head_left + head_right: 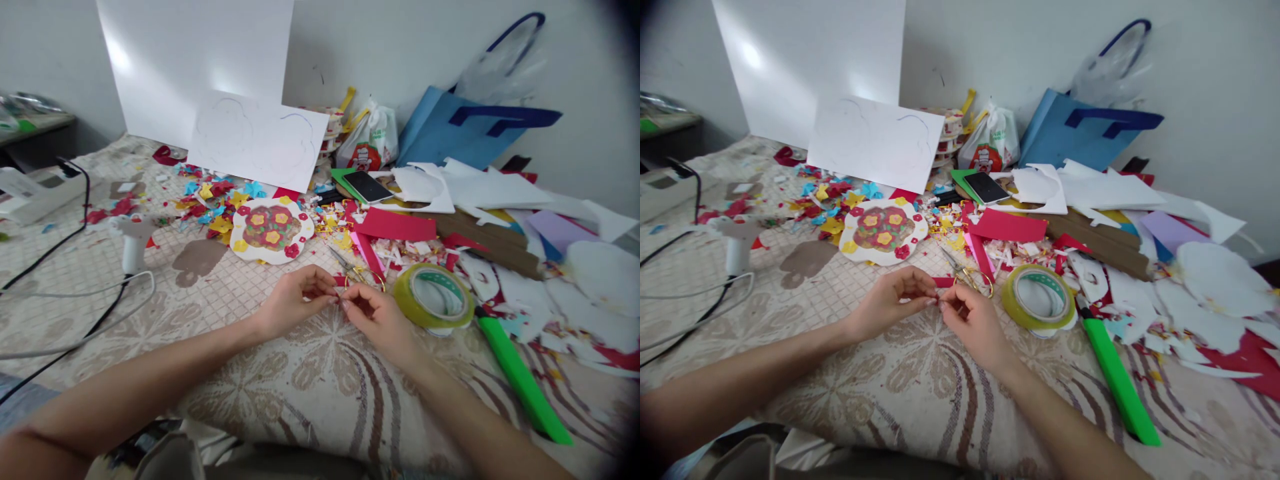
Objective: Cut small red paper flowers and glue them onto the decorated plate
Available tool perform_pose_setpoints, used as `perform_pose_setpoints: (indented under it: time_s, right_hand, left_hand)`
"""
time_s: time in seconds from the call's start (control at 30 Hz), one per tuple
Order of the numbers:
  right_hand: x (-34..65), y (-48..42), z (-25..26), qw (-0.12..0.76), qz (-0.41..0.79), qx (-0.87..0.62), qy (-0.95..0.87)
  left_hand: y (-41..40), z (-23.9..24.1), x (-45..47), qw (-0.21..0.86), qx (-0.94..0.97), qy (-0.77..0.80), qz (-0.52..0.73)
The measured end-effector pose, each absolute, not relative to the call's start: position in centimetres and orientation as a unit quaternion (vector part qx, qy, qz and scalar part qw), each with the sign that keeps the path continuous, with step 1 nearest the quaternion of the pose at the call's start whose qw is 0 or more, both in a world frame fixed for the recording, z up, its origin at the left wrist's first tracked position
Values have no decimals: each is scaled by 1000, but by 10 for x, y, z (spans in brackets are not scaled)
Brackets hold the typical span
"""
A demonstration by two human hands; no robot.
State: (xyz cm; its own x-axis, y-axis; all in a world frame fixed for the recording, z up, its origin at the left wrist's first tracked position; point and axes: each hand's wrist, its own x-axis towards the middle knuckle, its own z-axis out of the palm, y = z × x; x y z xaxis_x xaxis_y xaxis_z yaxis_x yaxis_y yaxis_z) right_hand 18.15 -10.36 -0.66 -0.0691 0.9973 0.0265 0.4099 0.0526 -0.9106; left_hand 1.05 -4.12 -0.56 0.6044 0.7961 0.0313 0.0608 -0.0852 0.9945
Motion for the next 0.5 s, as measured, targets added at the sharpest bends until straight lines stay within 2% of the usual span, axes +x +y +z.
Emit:
perform_pose_setpoints:
  time_s: [0.27, 0.5]
  right_hand:
    - [180, -104, -8, 383, 355, -570, -634]
    - [183, -102, -9, 401, 462, -574, -545]
  left_hand:
    - [-39, -11, 11, 633, 634, 321, 307]
    - [-33, -12, 10, 734, 521, 323, 293]
